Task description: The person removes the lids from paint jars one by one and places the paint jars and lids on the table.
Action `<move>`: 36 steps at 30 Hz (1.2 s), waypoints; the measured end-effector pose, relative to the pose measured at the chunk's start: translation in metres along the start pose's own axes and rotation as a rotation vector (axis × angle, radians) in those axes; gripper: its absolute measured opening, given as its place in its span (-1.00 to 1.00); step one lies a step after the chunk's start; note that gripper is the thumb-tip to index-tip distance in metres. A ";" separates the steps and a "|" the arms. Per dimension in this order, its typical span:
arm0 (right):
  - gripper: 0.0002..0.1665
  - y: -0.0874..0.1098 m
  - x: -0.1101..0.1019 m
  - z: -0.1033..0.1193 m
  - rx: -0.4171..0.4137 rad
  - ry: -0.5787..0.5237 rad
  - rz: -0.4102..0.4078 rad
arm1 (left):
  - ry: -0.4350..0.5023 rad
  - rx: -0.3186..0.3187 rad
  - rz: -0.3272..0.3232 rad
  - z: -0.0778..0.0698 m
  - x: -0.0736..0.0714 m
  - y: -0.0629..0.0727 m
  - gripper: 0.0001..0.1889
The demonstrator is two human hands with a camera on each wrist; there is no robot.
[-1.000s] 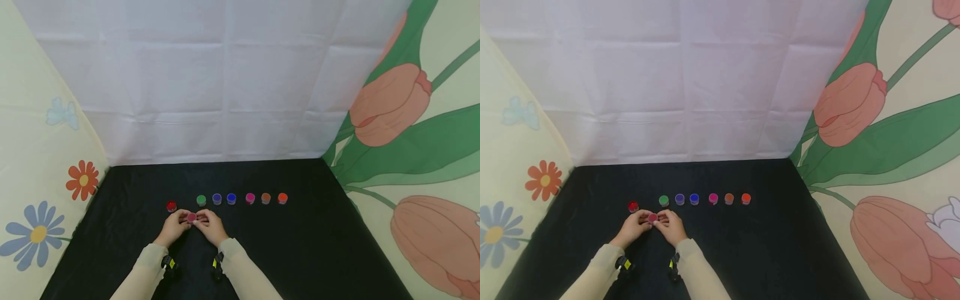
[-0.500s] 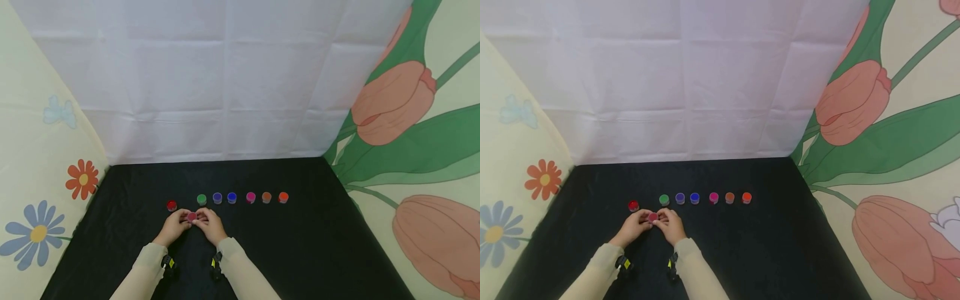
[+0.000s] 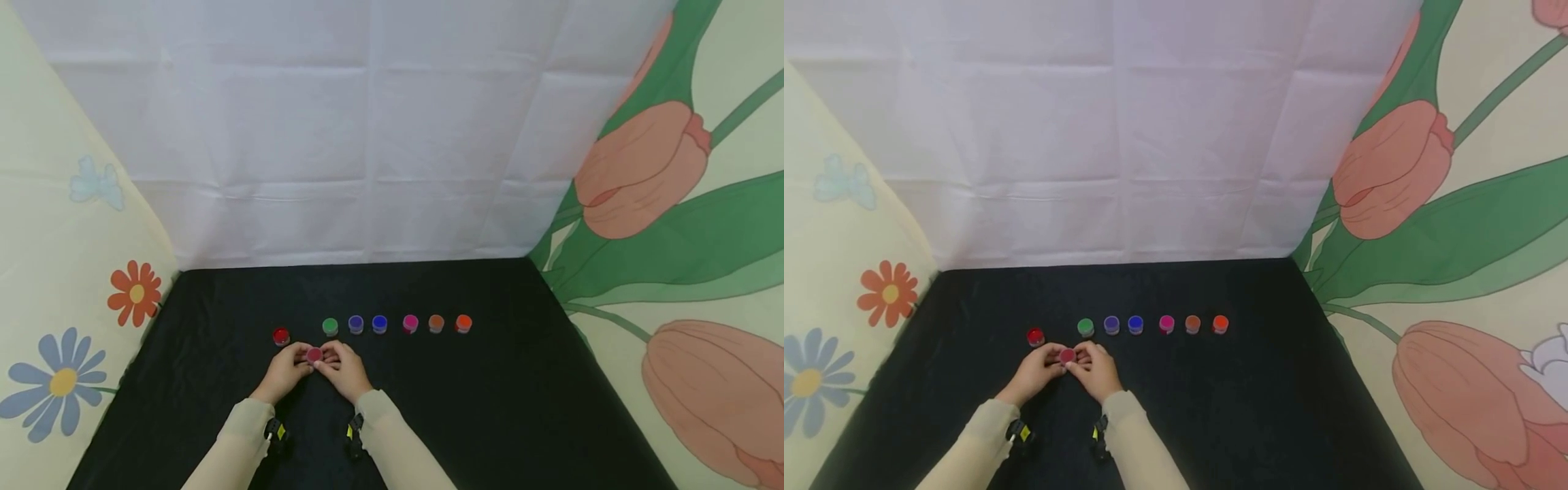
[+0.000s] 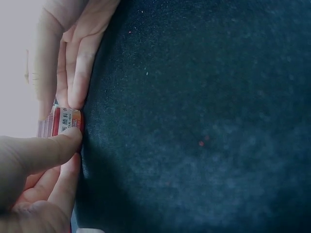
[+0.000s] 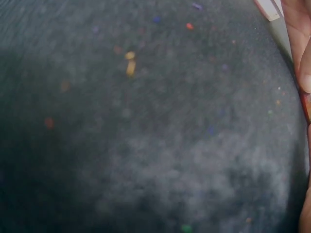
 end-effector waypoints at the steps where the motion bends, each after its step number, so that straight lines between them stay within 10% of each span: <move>1: -0.72 0.000 0.000 0.000 0.003 -0.004 0.002 | 0.002 0.001 0.002 0.000 0.000 0.000 -0.72; 36: -0.70 0.001 0.003 0.001 -0.017 0.067 0.016 | -0.032 0.036 -0.007 -0.002 -0.001 0.002 -0.74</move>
Point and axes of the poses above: each hand's wrist, its own y-axis away from the middle knuckle, its own x-axis out of the palm, z = x × y, the point moved 10 cm from there along -y, towards the middle knuckle, and after that the axes turned 6 degrees about -x, right-handed, at the moved point
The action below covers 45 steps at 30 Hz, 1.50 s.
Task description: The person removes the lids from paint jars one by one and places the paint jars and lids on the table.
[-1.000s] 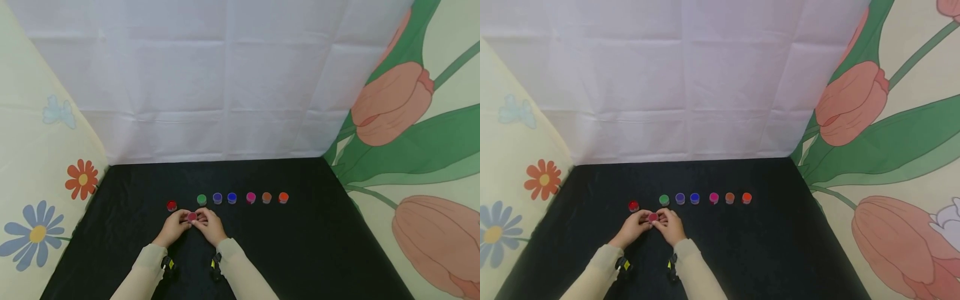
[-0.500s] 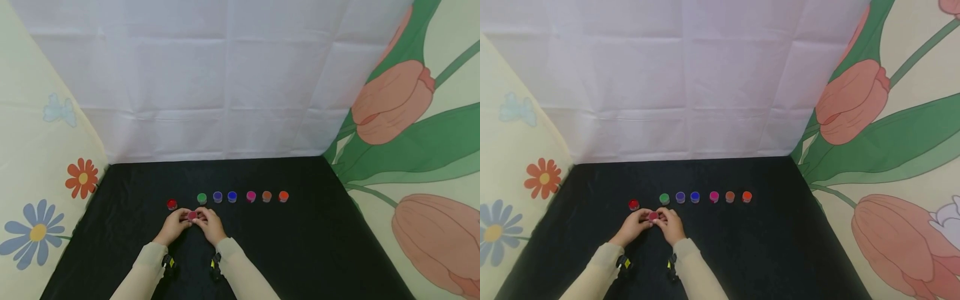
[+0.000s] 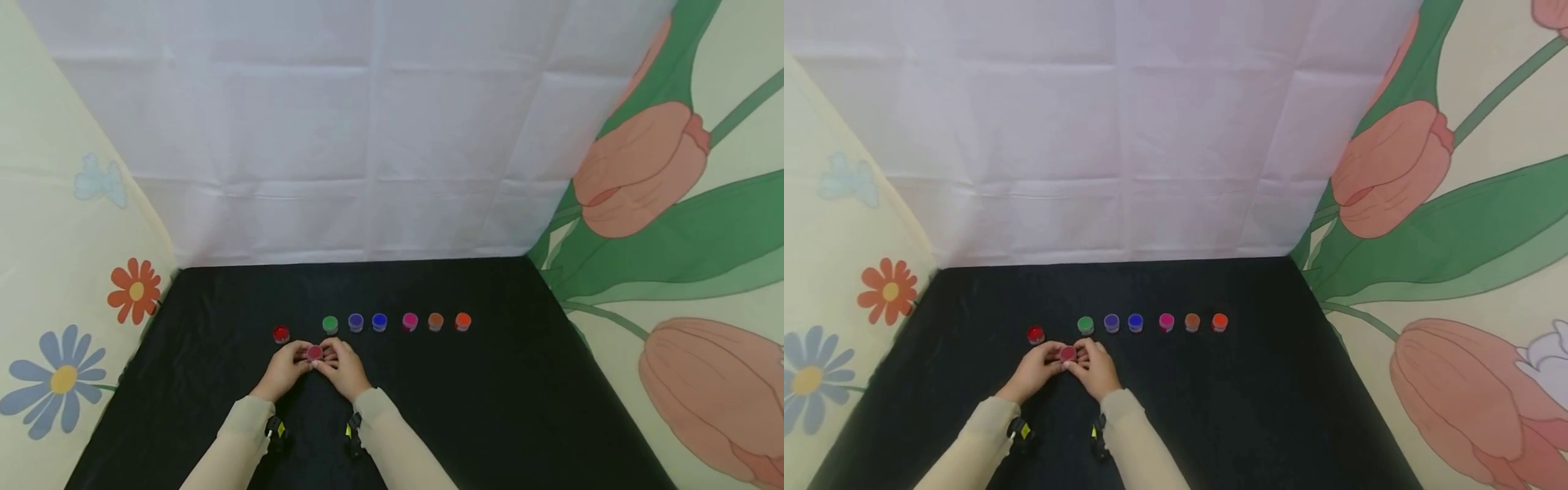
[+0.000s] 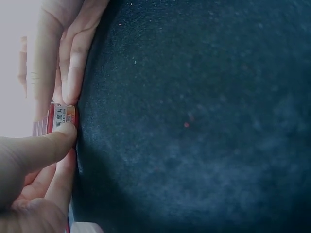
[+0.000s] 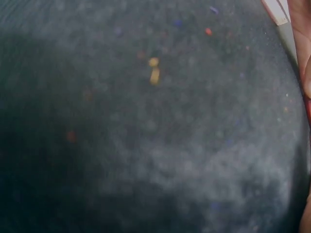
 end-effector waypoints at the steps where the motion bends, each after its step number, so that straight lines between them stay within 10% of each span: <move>1: -0.70 0.000 0.000 0.000 0.002 -0.002 -0.004 | 0.005 0.003 0.000 0.000 0.000 0.000 -0.74; 45: -0.72 -0.007 -0.001 0.006 -0.038 0.058 0.059 | -0.046 0.037 0.026 0.005 0.003 -0.003 -0.69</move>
Point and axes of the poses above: each hand's wrist, its own y-axis away from the middle knuckle, its own x-axis out of the palm, z = x × y, the point moved 10 cm from there along -y, towards the middle knuckle, and after that the axes turned 6 degrees about -x, right-handed, at the moved point
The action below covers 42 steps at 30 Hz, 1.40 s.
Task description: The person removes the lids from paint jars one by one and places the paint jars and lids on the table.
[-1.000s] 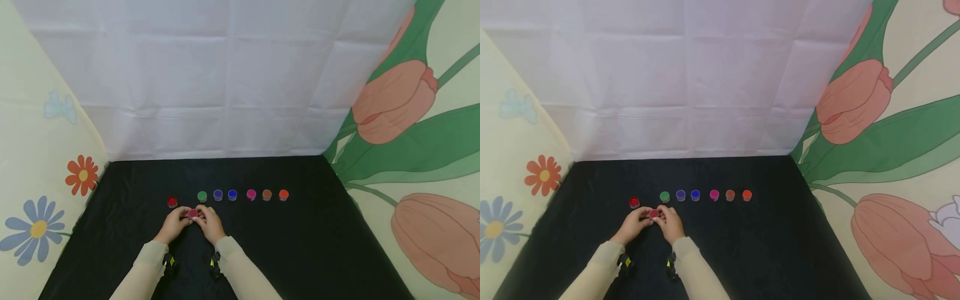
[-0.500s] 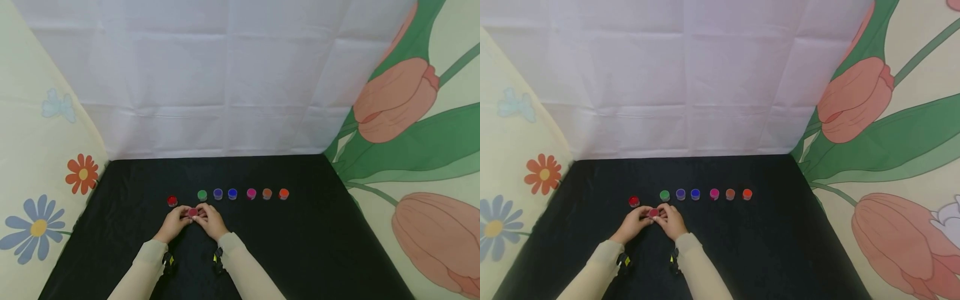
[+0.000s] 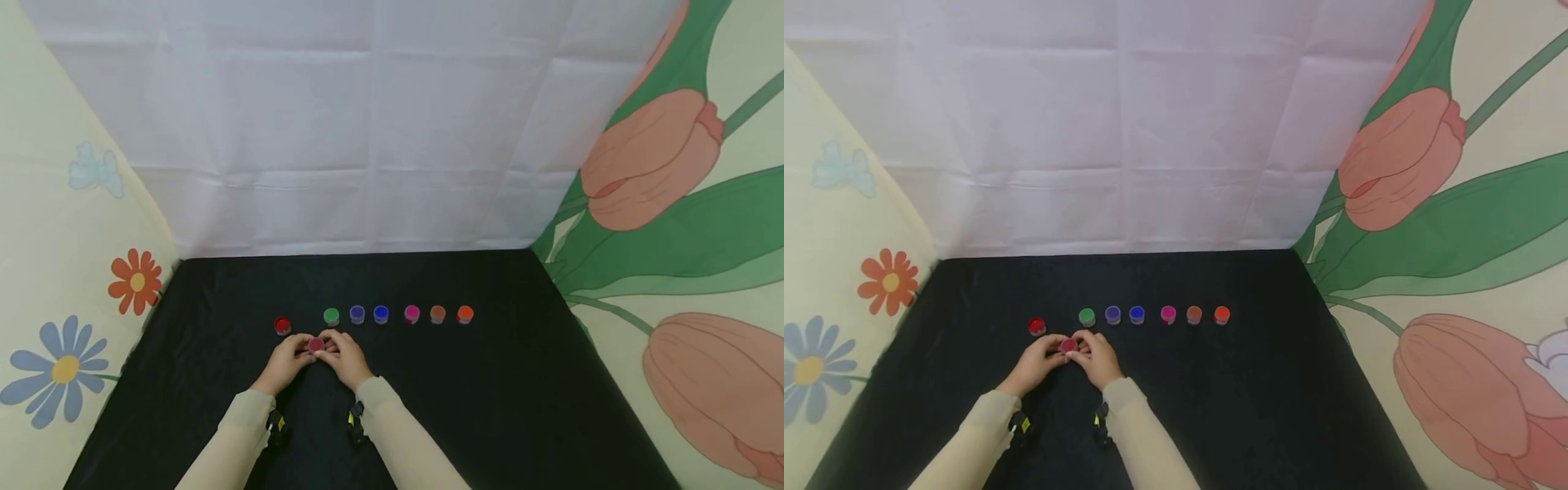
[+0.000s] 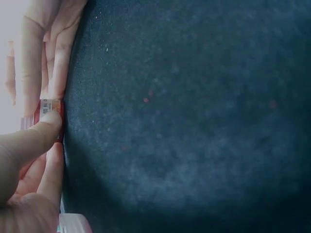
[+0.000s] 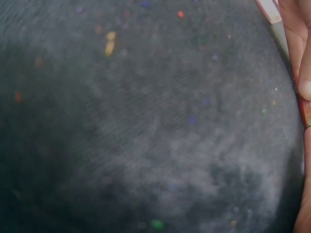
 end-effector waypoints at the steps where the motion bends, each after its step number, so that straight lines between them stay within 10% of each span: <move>1: -0.71 0.000 0.000 0.000 -0.002 0.006 0.001 | -0.005 -0.001 0.000 0.000 0.000 0.000 -0.69; 21: -0.76 -0.008 0.006 0.007 -0.083 0.078 0.165 | -0.053 0.019 0.003 -0.008 -0.002 0.005 -0.67; 42: -0.74 -0.010 -0.003 0.007 -0.116 0.084 0.121 | -0.033 0.049 0.004 -0.005 0.004 -0.002 -0.70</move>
Point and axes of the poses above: each hand's wrist, its own y-axis away from the middle knuckle, its own x-axis out of the palm, z = x × y, the point moved 10 cm from there along -y, towards the middle knuckle, and after that the axes turned 6 degrees about -x, right-handed, at the moved point
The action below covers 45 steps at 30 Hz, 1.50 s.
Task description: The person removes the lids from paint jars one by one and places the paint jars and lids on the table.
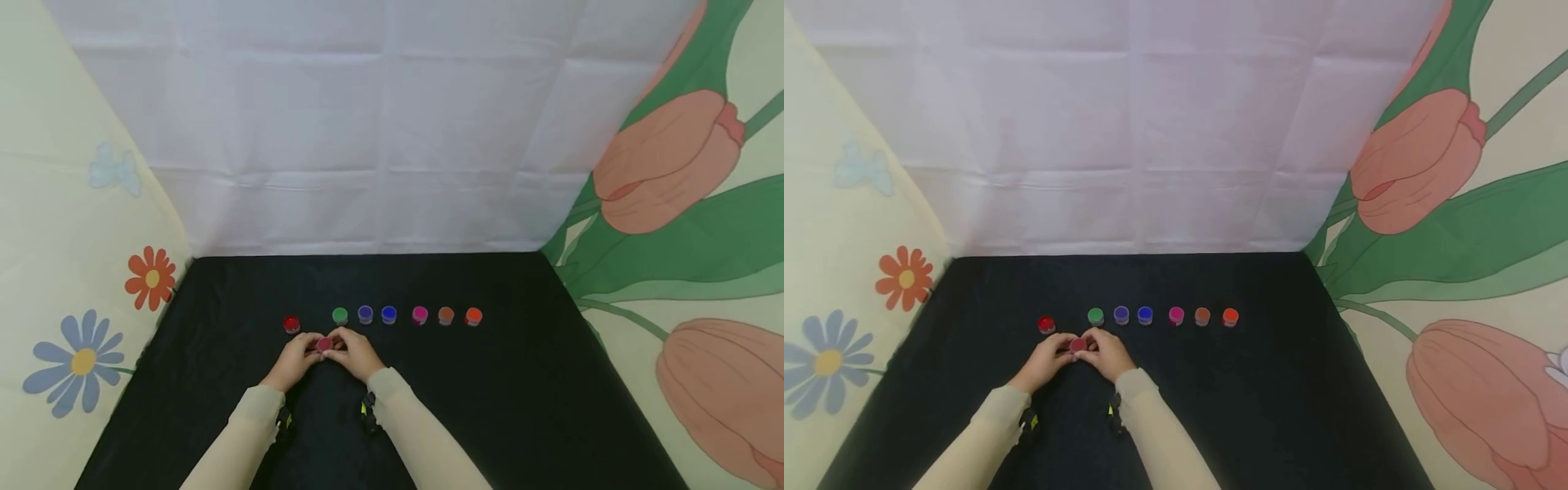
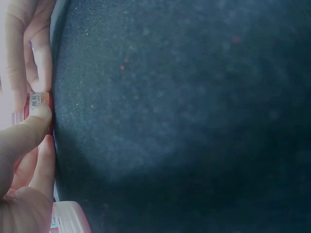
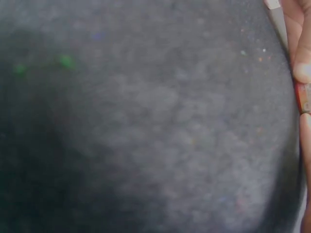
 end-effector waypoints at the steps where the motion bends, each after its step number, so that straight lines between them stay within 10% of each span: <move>1: -0.75 -0.001 0.000 0.000 -0.003 0.013 -0.001 | 0.002 0.004 0.000 0.000 0.000 0.000 -0.70; 17: -0.72 -0.002 0.003 0.006 -0.081 0.083 0.086 | -0.048 0.051 0.009 -0.004 -0.002 -0.001 -0.69; 27: -0.62 0.004 0.006 -0.009 0.058 -0.119 0.043 | -0.047 0.027 0.028 -0.004 -0.002 0.001 -0.69; 45: -0.75 0.004 0.003 -0.011 0.011 -0.174 -0.017 | -0.045 0.043 0.013 -0.005 -0.004 0.002 -0.70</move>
Point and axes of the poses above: each hand's wrist, its own y-axis away from the middle knuckle, its own x-axis out of the palm, z = x × y, the point moved 10 cm from there along -y, towards the middle knuckle, and after that the axes turned 6 degrees about -x, right-handed, at the moved point
